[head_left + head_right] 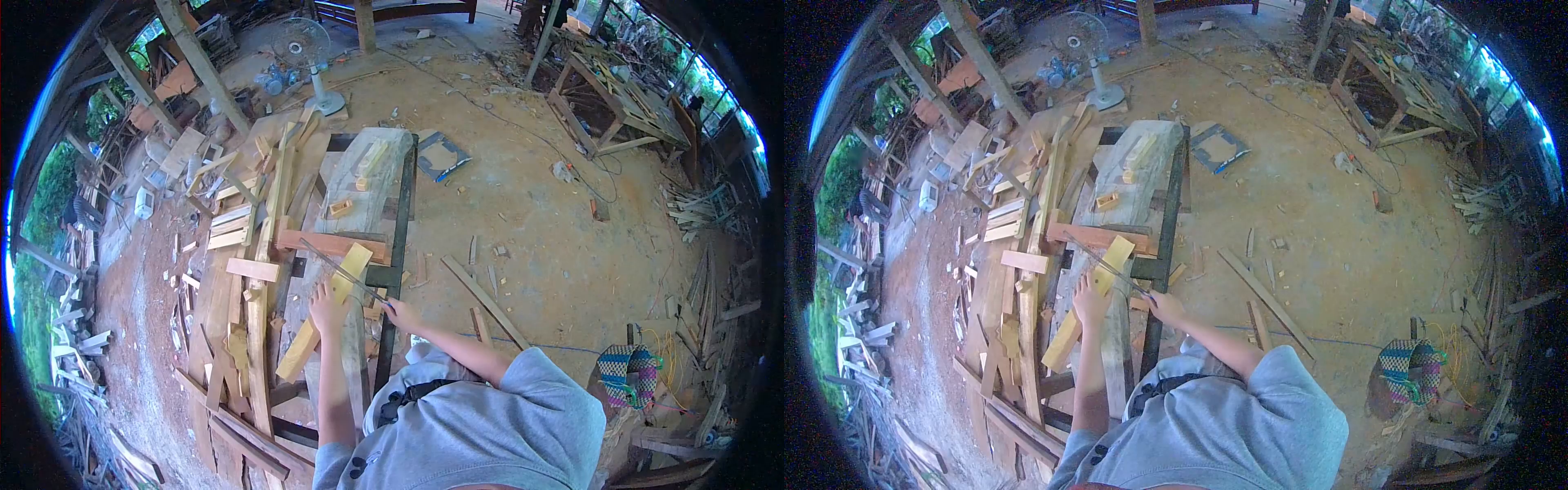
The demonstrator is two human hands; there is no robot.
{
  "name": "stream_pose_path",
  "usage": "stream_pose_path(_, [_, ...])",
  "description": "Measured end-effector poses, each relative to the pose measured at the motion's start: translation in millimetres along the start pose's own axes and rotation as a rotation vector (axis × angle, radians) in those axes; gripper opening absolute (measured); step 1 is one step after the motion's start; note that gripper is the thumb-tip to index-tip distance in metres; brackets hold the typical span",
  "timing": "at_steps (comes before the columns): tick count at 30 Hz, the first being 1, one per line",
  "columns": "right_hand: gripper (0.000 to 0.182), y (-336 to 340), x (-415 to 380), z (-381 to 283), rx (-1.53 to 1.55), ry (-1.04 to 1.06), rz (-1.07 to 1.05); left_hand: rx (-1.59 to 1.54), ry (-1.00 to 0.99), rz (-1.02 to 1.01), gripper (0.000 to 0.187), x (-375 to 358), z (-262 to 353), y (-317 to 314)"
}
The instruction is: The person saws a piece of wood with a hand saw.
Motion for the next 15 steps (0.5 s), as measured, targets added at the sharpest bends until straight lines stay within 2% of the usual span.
stream_pose_path(5, [0.028,0.2,0.4,-0.7,-0.056,-0.047,-0.063,0.012,0.014,-0.019,0.069,2.4,-1.8,-3.8])
stream_pose_path(7, [0.032,-1.3,2.3,-0.8,-0.008,-0.005,-0.042,0.052,-0.022,0.019,0.068,-0.6,0.3,-0.8])
stream_pose_path(15, [0.036,-12.4,0.8,8.8,0.035,0.024,-0.093,0.007,0.067,-0.009,0.065,-0.1,-10.7,-7.1])
Point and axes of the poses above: each hand's wrist, its own x-axis towards the middle knuckle, its own y-axis out of the back of the hand, z = x × y, the point moved 8 cm from there along x, towards the middle knuckle, and after that the axes turned 5 degrees about -y, right-handed, at the moved point
